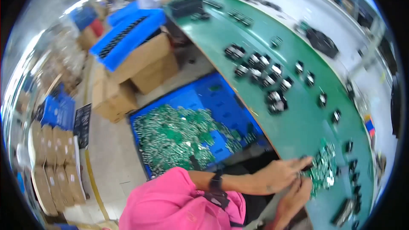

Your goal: The person picks up a circuit board and a black plastic housing, fits the board into the housing by hand, and places the assembled unit onto the green conveyor belt.

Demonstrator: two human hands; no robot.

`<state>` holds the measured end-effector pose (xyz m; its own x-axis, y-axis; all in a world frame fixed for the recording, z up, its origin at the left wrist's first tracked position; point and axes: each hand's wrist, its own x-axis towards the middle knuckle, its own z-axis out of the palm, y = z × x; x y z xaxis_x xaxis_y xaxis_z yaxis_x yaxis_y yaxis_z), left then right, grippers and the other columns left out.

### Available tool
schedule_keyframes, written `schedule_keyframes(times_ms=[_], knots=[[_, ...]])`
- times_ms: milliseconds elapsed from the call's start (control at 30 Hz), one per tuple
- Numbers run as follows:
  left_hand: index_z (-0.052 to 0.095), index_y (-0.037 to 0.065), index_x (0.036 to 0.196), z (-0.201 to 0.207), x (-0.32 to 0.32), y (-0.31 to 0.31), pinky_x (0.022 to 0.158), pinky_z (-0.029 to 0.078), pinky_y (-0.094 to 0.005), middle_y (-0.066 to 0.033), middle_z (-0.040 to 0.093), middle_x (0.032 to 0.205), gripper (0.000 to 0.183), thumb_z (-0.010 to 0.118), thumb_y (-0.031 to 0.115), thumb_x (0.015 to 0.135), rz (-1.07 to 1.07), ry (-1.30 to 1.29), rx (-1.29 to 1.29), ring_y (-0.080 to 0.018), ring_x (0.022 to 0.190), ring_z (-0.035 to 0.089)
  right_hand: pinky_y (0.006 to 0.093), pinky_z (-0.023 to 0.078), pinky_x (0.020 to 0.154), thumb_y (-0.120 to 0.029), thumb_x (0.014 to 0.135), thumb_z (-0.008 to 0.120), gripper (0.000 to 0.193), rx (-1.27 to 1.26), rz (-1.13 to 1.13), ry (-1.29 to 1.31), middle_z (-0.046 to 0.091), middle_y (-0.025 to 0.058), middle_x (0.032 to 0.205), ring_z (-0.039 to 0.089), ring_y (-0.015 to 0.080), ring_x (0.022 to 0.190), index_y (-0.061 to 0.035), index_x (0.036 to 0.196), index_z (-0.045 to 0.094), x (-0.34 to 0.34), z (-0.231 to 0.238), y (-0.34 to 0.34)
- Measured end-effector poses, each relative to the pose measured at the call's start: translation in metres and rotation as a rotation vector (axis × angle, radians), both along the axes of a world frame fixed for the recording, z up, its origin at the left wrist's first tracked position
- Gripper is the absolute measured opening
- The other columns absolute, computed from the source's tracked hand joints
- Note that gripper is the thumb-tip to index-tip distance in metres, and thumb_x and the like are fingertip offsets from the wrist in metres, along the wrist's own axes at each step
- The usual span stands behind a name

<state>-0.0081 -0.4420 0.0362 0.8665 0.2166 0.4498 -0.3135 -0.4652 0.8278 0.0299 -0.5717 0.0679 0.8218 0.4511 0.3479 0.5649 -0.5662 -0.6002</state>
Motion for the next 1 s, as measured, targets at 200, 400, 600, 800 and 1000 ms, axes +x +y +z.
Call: schedule_keyframes(times_ms=[200, 400, 600, 800, 1000], knots=[[0.046, -0.002, 0.145, 0.026, -0.024, 0.022, 0.102, 0.049, -0.0382, -0.0254, 0.056, 0.137, 0.055, 0.06, 0.006, 0.092, 0.099, -0.032, 0.015, -0.0381, 0.123, 0.059, 0.0489, 0.045, 0.07, -0.005, 0.095, 0.053, 0.007, 0.11, 0.065, -0.045, 0.057, 0.0201, 0.089, 0.058, 0.0413, 0.081, 0.0, 0.096, 0.058, -0.012, 0.003, 0.021], [0.044, 0.005, 0.149, 0.027, -0.022, 0.011, 0.079, 0.056, -0.0294, -0.019, 0.064, 0.119, 0.063, 0.063, -0.003, 0.089, -0.015, 0.044, -0.109, -0.0181, 0.093, 0.068, 0.0422, 0.045, 0.063, 0.001, 0.092, 0.057, 0.002, 0.169, 0.1, -0.113, 0.057, 0.017, 0.084, 0.057, 0.0359, 0.072, 0.0008, 0.091, 0.056, -0.007, 0.002, 0.002], [0.045, 0.002, 0.147, 0.029, -0.024, 0.006, 0.09, 0.054, -0.035, -0.0224, 0.061, 0.128, 0.061, 0.063, -0.003, 0.089, 0.025, -0.019, 0.052, -0.0314, 0.105, 0.067, 0.0433, 0.045, 0.063, 0.001, 0.091, 0.058, 0.002, 0.125, 0.162, -0.117, 0.057, 0.0171, 0.085, 0.058, 0.037, 0.073, 0.0015, 0.092, 0.055, -0.006, 0.003, -0.005], [0.04, 0.003, 0.15, 0.022, -0.02, 0.011, 0.084, 0.054, -0.0425, -0.0272, 0.058, 0.125, 0.061, 0.057, -0.003, 0.091, -0.031, -0.061, 0.113, -0.0448, 0.1, 0.062, 0.0466, 0.048, 0.071, 0.0, 0.09, 0.06, 0.008, 0.016, 0.239, -0.033, 0.058, 0.0165, 0.09, 0.059, 0.0375, 0.083, -0.0002, 0.097, 0.057, 0.001, 0.007, -0.013], [0.045, 0.0, 0.146, 0.026, -0.022, 0.011, 0.096, 0.051, -0.0389, -0.0232, 0.057, 0.135, 0.062, 0.061, -0.008, 0.086, -0.078, 0.05, 0.064, -0.0389, 0.116, 0.062, 0.0468, 0.048, 0.07, 0.0, 0.09, 0.059, 0.007, -0.013, 0.258, 0.004, 0.058, 0.0162, 0.088, 0.059, 0.0376, 0.081, 0.0, 0.097, 0.058, 0.005, 0.01, -0.016]])
